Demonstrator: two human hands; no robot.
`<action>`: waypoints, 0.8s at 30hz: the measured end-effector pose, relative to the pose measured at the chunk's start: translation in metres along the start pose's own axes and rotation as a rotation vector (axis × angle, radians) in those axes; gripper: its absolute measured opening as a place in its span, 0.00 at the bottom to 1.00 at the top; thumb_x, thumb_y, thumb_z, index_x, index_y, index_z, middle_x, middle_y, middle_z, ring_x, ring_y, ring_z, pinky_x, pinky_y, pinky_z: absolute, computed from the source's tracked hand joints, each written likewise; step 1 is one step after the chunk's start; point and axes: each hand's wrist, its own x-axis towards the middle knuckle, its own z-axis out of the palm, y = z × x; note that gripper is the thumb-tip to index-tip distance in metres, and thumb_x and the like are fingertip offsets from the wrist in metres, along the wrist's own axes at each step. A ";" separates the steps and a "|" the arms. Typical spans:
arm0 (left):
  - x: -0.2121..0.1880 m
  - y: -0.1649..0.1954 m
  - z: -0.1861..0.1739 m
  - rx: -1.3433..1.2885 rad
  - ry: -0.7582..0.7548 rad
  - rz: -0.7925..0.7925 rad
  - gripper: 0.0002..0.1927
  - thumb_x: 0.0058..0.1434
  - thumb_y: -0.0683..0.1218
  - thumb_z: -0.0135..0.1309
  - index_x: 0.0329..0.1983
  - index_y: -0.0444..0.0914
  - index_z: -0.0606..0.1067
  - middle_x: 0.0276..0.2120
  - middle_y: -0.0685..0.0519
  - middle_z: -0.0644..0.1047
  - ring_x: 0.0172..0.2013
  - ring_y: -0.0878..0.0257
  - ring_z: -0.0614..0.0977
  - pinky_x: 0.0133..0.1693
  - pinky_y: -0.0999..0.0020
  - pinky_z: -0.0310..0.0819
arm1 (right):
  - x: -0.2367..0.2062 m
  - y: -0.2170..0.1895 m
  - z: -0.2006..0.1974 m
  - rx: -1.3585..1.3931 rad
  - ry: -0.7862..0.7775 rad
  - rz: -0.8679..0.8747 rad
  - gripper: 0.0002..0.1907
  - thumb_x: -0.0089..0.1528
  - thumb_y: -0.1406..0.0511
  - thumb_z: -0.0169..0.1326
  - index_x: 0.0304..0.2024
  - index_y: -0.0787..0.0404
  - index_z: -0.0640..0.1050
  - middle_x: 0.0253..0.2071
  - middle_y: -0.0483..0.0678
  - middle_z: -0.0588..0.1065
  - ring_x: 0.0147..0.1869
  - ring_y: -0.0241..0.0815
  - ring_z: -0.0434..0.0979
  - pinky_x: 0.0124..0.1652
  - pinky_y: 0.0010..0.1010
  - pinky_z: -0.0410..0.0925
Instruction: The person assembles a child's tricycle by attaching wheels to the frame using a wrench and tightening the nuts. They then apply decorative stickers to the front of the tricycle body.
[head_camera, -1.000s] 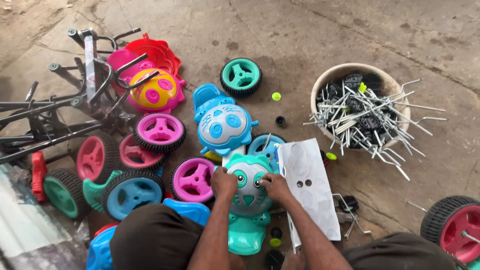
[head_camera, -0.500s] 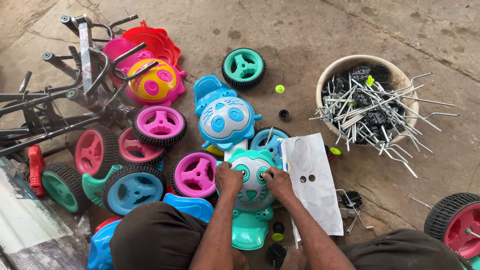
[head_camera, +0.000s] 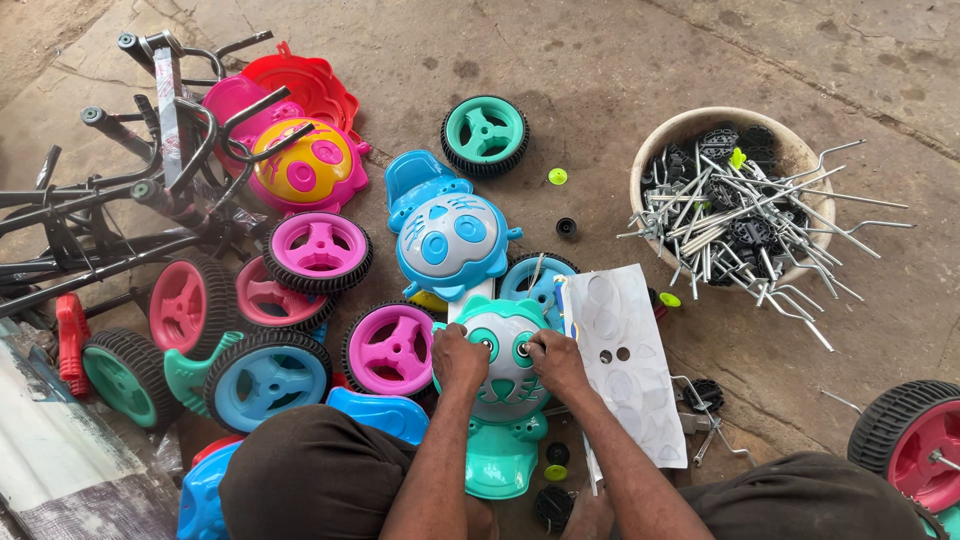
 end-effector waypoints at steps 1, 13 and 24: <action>0.000 0.001 0.000 0.001 -0.009 -0.004 0.21 0.53 0.43 0.61 0.51 0.35 0.76 0.52 0.41 0.74 0.54 0.46 0.76 0.56 0.53 0.70 | 0.000 0.000 0.001 -0.006 0.008 0.004 0.09 0.60 0.64 0.58 0.34 0.65 0.80 0.35 0.56 0.80 0.38 0.53 0.81 0.43 0.42 0.72; 0.005 -0.004 0.001 -0.171 0.090 -0.098 0.23 0.53 0.38 0.54 0.55 0.32 0.74 0.52 0.36 0.77 0.55 0.43 0.78 0.57 0.51 0.70 | -0.001 -0.003 0.000 -0.061 -0.006 0.003 0.08 0.59 0.64 0.59 0.33 0.65 0.80 0.36 0.55 0.79 0.40 0.54 0.80 0.45 0.44 0.71; 0.001 -0.005 0.001 -0.059 -0.026 -0.084 0.26 0.54 0.41 0.55 0.59 0.34 0.72 0.55 0.39 0.75 0.59 0.44 0.75 0.60 0.51 0.68 | 0.003 0.000 -0.011 0.180 0.050 0.309 0.19 0.51 0.61 0.70 0.41 0.63 0.82 0.31 0.50 0.80 0.33 0.40 0.80 0.37 0.33 0.73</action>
